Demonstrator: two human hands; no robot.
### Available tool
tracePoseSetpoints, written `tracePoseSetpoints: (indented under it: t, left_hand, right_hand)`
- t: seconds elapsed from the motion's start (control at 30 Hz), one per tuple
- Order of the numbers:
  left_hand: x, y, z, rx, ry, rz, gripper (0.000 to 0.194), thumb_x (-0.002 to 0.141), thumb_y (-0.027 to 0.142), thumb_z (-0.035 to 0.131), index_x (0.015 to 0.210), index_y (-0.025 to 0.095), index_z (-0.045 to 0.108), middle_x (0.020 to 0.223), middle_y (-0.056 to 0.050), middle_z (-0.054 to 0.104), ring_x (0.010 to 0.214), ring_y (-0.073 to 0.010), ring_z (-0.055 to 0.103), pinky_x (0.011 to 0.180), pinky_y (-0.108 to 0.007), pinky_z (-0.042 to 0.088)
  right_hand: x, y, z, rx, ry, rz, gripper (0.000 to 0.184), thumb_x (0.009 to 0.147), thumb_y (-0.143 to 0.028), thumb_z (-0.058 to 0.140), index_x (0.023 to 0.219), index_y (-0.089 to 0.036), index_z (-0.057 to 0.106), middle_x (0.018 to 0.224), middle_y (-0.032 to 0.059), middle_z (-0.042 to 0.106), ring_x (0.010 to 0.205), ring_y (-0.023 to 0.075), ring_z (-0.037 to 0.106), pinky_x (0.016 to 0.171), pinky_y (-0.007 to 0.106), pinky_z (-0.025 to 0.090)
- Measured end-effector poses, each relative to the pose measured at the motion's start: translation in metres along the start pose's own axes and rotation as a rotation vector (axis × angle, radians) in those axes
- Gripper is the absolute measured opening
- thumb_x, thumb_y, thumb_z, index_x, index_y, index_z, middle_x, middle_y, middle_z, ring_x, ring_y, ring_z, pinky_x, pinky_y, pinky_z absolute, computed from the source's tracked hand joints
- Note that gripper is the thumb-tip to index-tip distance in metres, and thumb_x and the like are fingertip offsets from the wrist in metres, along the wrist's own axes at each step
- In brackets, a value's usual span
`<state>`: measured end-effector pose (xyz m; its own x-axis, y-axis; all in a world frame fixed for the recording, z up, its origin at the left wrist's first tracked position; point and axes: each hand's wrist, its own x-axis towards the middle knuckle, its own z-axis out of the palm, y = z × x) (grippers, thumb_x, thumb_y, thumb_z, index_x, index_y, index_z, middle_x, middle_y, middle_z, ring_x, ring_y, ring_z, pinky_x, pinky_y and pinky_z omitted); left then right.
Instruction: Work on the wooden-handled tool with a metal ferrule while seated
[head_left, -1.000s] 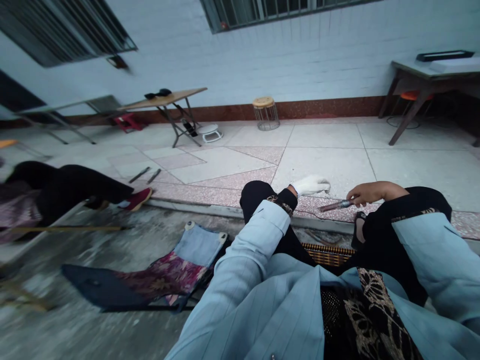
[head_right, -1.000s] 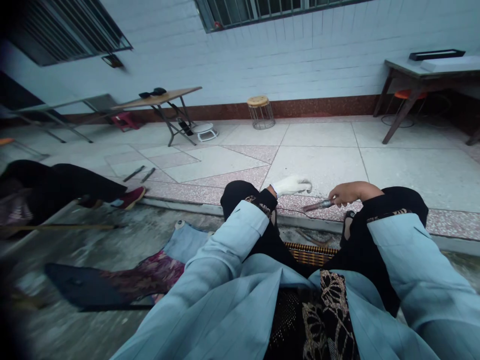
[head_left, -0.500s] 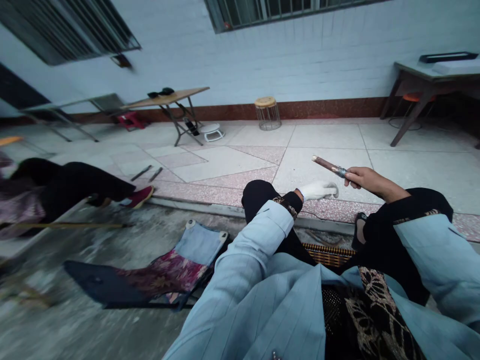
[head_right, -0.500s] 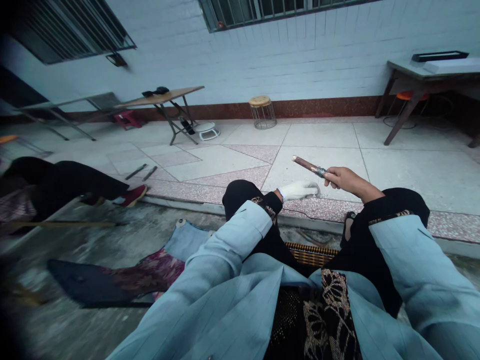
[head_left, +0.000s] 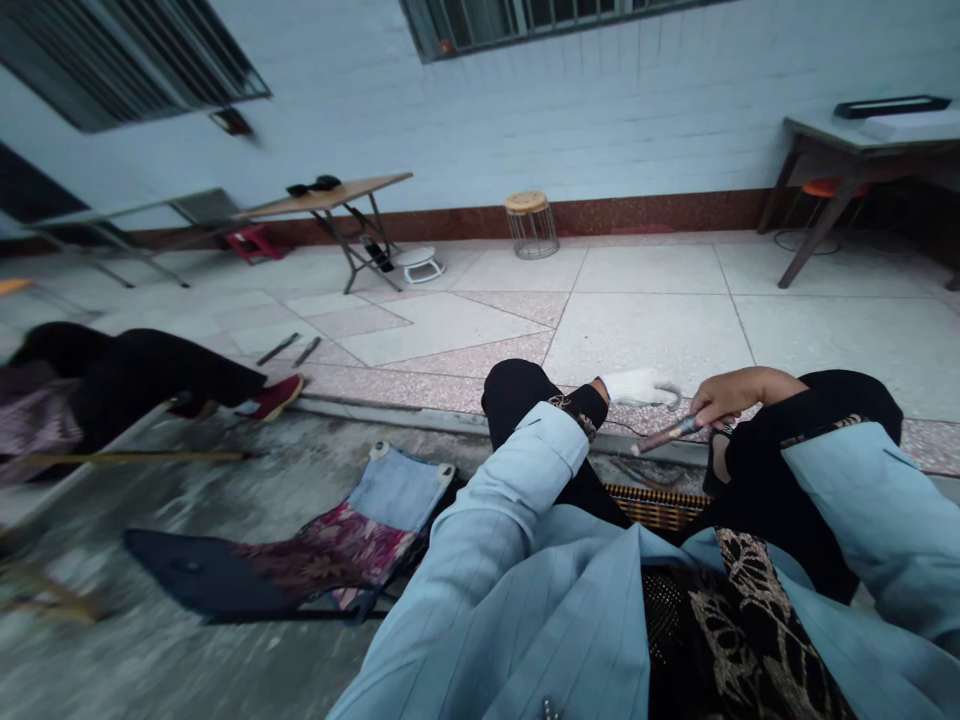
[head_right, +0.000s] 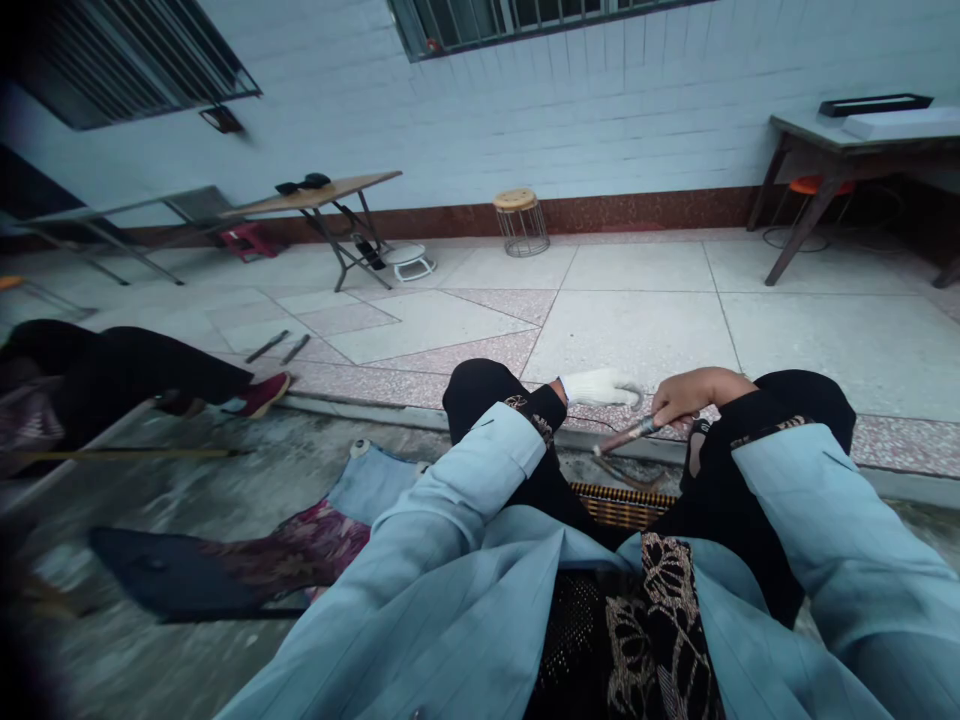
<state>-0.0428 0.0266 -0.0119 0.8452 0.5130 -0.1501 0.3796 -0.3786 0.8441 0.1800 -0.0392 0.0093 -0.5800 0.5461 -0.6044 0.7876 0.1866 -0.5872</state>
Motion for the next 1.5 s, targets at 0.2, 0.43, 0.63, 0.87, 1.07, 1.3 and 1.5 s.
tracePoseSetpoints:
  t: [0.2,0.43,0.63,0.87,1.07,1.3,1.5]
  left_hand:
    - [0.0,0.018,-0.01,-0.187,0.018,0.097,0.025,0.09,0.037,0.052,0.093,0.016,0.066,0.063,-0.001,0.049,0.059,-0.0131,0.044,0.059,-0.027,0.042]
    - [0.011,0.001,-0.009,-0.288,-0.074,0.243,0.026,0.093,0.036,0.046,0.091,0.014,0.06,0.062,0.004,0.04,0.056,-0.0098,0.038,0.054,-0.023,0.038]
    - [0.0,0.015,-0.009,-0.11,-0.164,0.217,0.032,0.093,0.042,0.046,0.099,0.015,0.063,0.065,0.003,0.044,0.055,-0.0095,0.038,0.049,-0.021,0.03]
    - [-0.019,0.041,-0.047,0.251,0.091,0.177,0.017,0.081,0.024,0.055,0.075,0.015,0.068,0.068,-0.002,0.057,0.064,-0.0122,0.047,0.058,-0.025,0.035]
    - [-0.028,0.041,-0.043,0.103,0.152,0.059,0.024,0.089,0.031,0.049,0.087,0.015,0.068,0.064,-0.002,0.051,0.058,-0.0128,0.043,0.056,-0.028,0.036]
    - [-0.027,0.046,-0.02,0.011,-0.009,0.066,0.019,0.087,0.032,0.057,0.08,0.018,0.069,0.057,-0.002,0.049,0.055,-0.0132,0.043,0.051,-0.026,0.038]
    - [-0.03,0.047,-0.022,0.098,-0.041,0.07,0.015,0.08,0.03,0.058,0.072,0.021,0.068,0.061,-0.001,0.056,0.058,-0.0141,0.046,0.052,-0.025,0.037]
  right_hand:
    - [-0.042,-0.013,-0.014,0.389,0.5,-0.283,0.041,0.085,-0.059,0.058,0.082,-0.018,0.064,0.071,0.0017,0.058,0.059,0.0116,0.045,0.058,0.027,0.037]
    - [-0.031,-0.012,-0.029,0.541,1.11,-0.231,0.051,0.082,-0.068,0.053,0.087,-0.018,0.061,0.075,0.0073,0.061,0.059,0.014,0.046,0.056,0.029,0.039]
    - [-0.018,0.002,-0.052,0.033,1.151,0.337,0.042,0.085,-0.057,0.054,0.079,-0.018,0.068,0.066,0.0089,0.061,0.066,0.0217,0.056,0.061,0.033,0.037]
    - [-0.009,-0.01,-0.029,-0.096,0.122,0.087,0.039,0.083,-0.053,0.062,0.065,-0.018,0.064,0.058,0.0038,0.058,0.055,0.0155,0.05,0.058,0.031,0.037]
    - [-0.045,-0.029,-0.034,0.215,0.465,-0.25,0.04,0.086,-0.059,0.056,0.08,-0.021,0.067,0.067,0.0022,0.059,0.06,0.0137,0.048,0.061,0.029,0.04]
    - [-0.012,-0.004,-0.049,0.03,1.011,0.296,0.04,0.087,-0.054,0.052,0.083,-0.019,0.069,0.07,0.0089,0.064,0.064,0.0198,0.054,0.059,0.032,0.038]
    - [0.009,-0.01,-0.025,-0.282,0.405,0.364,0.033,0.083,-0.048,0.062,0.073,-0.016,0.067,0.07,0.0094,0.064,0.066,0.0201,0.057,0.062,0.031,0.035]
